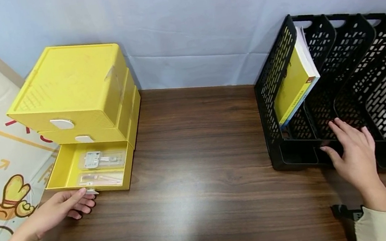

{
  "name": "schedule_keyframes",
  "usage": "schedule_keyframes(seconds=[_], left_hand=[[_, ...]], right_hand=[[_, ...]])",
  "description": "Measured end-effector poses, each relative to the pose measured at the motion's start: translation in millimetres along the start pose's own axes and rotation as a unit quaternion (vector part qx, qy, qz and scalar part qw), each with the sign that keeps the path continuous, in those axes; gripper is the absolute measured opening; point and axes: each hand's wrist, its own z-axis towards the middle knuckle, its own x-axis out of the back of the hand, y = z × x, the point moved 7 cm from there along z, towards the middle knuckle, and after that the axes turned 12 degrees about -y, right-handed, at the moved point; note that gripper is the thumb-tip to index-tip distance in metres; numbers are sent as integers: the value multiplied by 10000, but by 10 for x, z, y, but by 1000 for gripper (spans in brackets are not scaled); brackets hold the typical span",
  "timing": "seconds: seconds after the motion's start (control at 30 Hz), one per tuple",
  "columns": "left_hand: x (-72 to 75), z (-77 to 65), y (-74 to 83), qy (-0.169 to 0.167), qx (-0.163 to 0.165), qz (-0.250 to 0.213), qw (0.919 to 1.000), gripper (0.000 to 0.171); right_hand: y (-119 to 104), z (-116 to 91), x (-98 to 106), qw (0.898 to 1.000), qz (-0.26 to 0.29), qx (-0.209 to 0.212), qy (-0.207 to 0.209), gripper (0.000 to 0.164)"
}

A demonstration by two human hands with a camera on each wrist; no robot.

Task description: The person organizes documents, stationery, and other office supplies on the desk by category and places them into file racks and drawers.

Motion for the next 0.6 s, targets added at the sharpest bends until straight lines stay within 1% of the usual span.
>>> schedule_keyframes(seconds=[0.17,0.3,0.4,0.6], left_hand=[[0,-2,-7,-23,28,-129,9999,56],[2,-9,-40,-69,87,-531,9985,54],[7,-13,-58,-86,64,-803,9967,50],[3,-16,-60,-165,-124,-1074,9940,42]], right_hand=[[5,-1,-4,10000,6,-11,-4,76],[7,-2,-2,10000,12,-20,9,76],[6,-1,1,10000,9,-11,15,75],[2,2,-4,10000,-8,-20,-13,76]])
